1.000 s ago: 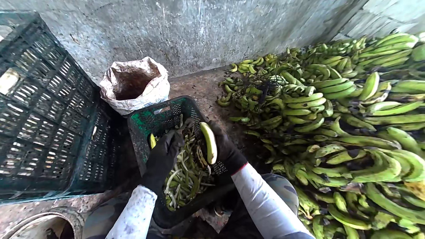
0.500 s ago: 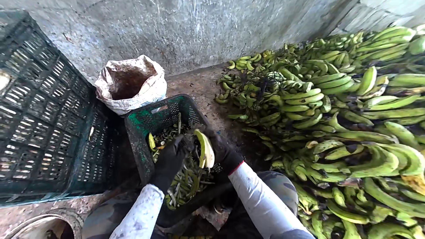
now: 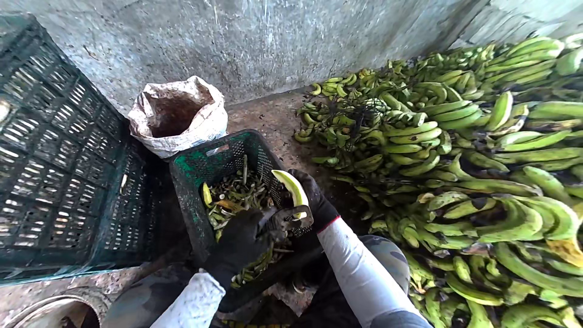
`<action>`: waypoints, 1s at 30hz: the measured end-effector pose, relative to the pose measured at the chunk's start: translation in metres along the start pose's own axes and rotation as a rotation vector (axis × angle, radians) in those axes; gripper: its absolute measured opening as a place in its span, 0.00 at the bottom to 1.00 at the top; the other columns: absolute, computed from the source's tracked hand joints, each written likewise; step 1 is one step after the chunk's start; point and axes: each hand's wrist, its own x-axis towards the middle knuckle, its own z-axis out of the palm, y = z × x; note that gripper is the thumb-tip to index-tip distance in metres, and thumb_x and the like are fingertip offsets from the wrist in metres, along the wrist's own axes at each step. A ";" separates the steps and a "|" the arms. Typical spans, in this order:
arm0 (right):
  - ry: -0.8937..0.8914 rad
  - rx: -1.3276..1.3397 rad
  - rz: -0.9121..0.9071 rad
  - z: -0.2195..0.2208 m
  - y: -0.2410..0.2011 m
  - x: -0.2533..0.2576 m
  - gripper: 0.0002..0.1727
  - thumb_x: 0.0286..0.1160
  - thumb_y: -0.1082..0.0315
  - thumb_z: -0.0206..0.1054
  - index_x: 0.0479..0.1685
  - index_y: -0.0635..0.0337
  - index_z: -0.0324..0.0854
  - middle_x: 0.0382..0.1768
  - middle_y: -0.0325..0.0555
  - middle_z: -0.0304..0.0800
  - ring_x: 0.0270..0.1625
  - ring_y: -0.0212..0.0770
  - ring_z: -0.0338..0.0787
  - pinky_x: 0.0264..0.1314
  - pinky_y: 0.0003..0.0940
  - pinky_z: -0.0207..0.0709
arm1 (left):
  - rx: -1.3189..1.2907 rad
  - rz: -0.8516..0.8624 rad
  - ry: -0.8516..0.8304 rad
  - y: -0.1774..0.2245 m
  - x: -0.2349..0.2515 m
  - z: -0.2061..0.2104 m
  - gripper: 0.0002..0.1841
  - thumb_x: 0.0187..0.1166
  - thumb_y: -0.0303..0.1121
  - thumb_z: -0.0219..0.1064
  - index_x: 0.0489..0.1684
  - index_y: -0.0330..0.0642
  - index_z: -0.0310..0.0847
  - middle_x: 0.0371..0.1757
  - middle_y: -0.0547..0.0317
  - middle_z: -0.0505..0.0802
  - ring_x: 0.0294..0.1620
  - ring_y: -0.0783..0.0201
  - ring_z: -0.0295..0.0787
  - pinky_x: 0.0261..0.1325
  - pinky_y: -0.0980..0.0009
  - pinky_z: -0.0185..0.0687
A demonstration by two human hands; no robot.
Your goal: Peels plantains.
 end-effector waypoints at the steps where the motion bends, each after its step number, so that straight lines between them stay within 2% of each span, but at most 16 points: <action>1: -0.010 -0.031 0.020 0.002 0.003 -0.001 0.20 0.92 0.63 0.39 0.44 0.55 0.79 0.26 0.36 0.86 0.26 0.27 0.85 0.30 0.24 0.82 | 0.007 -0.062 -0.023 0.005 0.003 0.002 0.34 0.77 0.57 0.69 0.79 0.49 0.78 0.70 0.47 0.89 0.72 0.47 0.84 0.76 0.48 0.76; 3: -0.088 -0.075 0.000 0.005 0.008 -0.004 0.14 0.87 0.69 0.44 0.47 0.57 0.77 0.28 0.37 0.85 0.29 0.28 0.85 0.33 0.24 0.83 | -0.005 -0.213 -0.026 0.005 0.013 0.003 0.32 0.80 0.52 0.67 0.82 0.48 0.75 0.74 0.46 0.85 0.75 0.47 0.81 0.80 0.48 0.73; 5: -0.156 0.005 -0.001 0.012 0.010 -0.004 0.18 0.88 0.67 0.41 0.41 0.56 0.80 0.26 0.38 0.87 0.28 0.28 0.87 0.33 0.25 0.84 | -0.046 -0.301 0.075 -0.005 0.022 -0.001 0.31 0.81 0.51 0.66 0.82 0.47 0.75 0.72 0.45 0.87 0.73 0.47 0.83 0.78 0.46 0.74; 7: -0.181 0.104 0.044 0.018 0.009 -0.005 0.24 0.92 0.61 0.36 0.39 0.55 0.80 0.26 0.39 0.88 0.28 0.29 0.88 0.33 0.25 0.85 | -0.130 -0.395 0.169 -0.019 0.025 -0.010 0.30 0.84 0.54 0.63 0.81 0.49 0.75 0.65 0.47 0.90 0.66 0.50 0.87 0.72 0.45 0.80; 9: -0.160 0.055 0.007 0.020 0.006 -0.009 0.22 0.91 0.62 0.38 0.41 0.55 0.81 0.29 0.39 0.89 0.32 0.29 0.88 0.37 0.27 0.86 | -0.283 -0.517 0.243 -0.033 0.023 -0.022 0.28 0.88 0.56 0.56 0.79 0.51 0.74 0.59 0.48 0.91 0.58 0.51 0.90 0.63 0.43 0.83; 11: -0.109 -0.141 -0.060 0.020 0.004 -0.011 0.20 0.90 0.63 0.42 0.49 0.57 0.83 0.32 0.39 0.89 0.32 0.28 0.88 0.36 0.25 0.85 | -0.515 -0.586 0.361 -0.047 0.019 -0.021 0.25 0.90 0.56 0.53 0.77 0.53 0.74 0.55 0.52 0.90 0.50 0.58 0.89 0.54 0.51 0.86; 13: -0.077 -0.542 -0.149 0.017 0.004 -0.009 0.23 0.88 0.59 0.44 0.63 0.56 0.83 0.44 0.40 0.90 0.43 0.30 0.88 0.50 0.30 0.84 | -0.799 -0.557 0.481 -0.054 0.020 -0.013 0.23 0.90 0.52 0.56 0.75 0.49 0.75 0.51 0.57 0.91 0.43 0.65 0.89 0.44 0.63 0.89; 14: -0.055 -0.689 -0.161 0.022 0.005 -0.009 0.22 0.89 0.57 0.46 0.65 0.55 0.82 0.49 0.42 0.90 0.48 0.32 0.88 0.55 0.34 0.82 | -0.953 -0.519 0.507 -0.056 0.020 -0.006 0.22 0.89 0.49 0.58 0.75 0.48 0.75 0.49 0.58 0.91 0.40 0.66 0.89 0.41 0.67 0.88; 17: -0.096 -0.869 -0.270 0.052 0.017 -0.020 0.17 0.87 0.61 0.55 0.61 0.61 0.83 0.51 0.48 0.88 0.47 0.38 0.87 0.52 0.41 0.83 | -1.310 -0.448 0.410 -0.035 0.011 0.006 0.16 0.88 0.45 0.61 0.67 0.51 0.78 0.43 0.61 0.91 0.36 0.68 0.88 0.38 0.70 0.87; 19: -0.202 -0.946 -0.454 0.066 0.034 -0.026 0.18 0.81 0.62 0.59 0.59 0.62 0.86 0.56 0.52 0.89 0.56 0.43 0.89 0.59 0.47 0.84 | -1.456 -0.434 0.349 -0.012 0.000 0.004 0.11 0.91 0.40 0.54 0.56 0.48 0.80 0.36 0.63 0.90 0.32 0.71 0.87 0.36 0.74 0.86; 21: -0.248 -0.907 -0.492 0.072 0.046 -0.027 0.20 0.82 0.60 0.57 0.62 0.59 0.87 0.59 0.51 0.89 0.60 0.43 0.88 0.63 0.47 0.82 | -1.450 -0.506 0.354 -0.008 -0.011 -0.004 0.13 0.92 0.37 0.50 0.51 0.44 0.81 0.28 0.63 0.87 0.21 0.75 0.81 0.24 0.80 0.80; 22: -0.263 -0.850 -0.455 0.072 0.049 -0.025 0.21 0.84 0.59 0.55 0.66 0.56 0.85 0.62 0.48 0.88 0.60 0.40 0.87 0.64 0.44 0.82 | -1.418 -0.519 0.368 -0.012 -0.018 -0.013 0.12 0.92 0.35 0.52 0.55 0.44 0.81 0.29 0.63 0.86 0.20 0.75 0.79 0.23 0.81 0.78; 25: -0.220 -0.718 -0.277 0.071 0.052 -0.016 0.22 0.87 0.57 0.53 0.73 0.51 0.80 0.65 0.43 0.86 0.52 0.36 0.90 0.52 0.39 0.87 | -1.232 -0.449 0.543 -0.027 -0.042 -0.051 0.11 0.89 0.31 0.56 0.62 0.51 0.79 0.34 0.66 0.87 0.20 0.77 0.76 0.20 0.82 0.74; 26: -0.199 -0.696 -0.230 0.069 0.053 -0.012 0.22 0.88 0.58 0.53 0.74 0.51 0.79 0.65 0.43 0.87 0.52 0.35 0.90 0.52 0.38 0.87 | -1.195 -0.397 0.643 -0.033 -0.050 -0.070 0.14 0.87 0.30 0.58 0.66 0.52 0.79 0.40 0.66 0.90 0.24 0.77 0.80 0.21 0.82 0.77; 28: -0.159 -0.712 -0.137 0.064 0.059 -0.004 0.21 0.90 0.58 0.52 0.72 0.54 0.79 0.57 0.45 0.89 0.47 0.35 0.90 0.51 0.36 0.86 | -1.086 -0.284 0.857 -0.038 -0.063 -0.122 0.15 0.87 0.29 0.57 0.68 0.53 0.76 0.52 0.67 0.93 0.39 0.75 0.90 0.36 0.77 0.88; 30: -0.205 -0.820 -0.017 0.060 0.070 0.002 0.22 0.91 0.56 0.52 0.72 0.56 0.79 0.56 0.47 0.89 0.50 0.35 0.89 0.55 0.37 0.84 | -0.907 -0.138 1.095 -0.041 -0.076 -0.185 0.13 0.88 0.29 0.57 0.66 0.51 0.70 0.52 0.66 0.89 0.46 0.69 0.89 0.48 0.67 0.90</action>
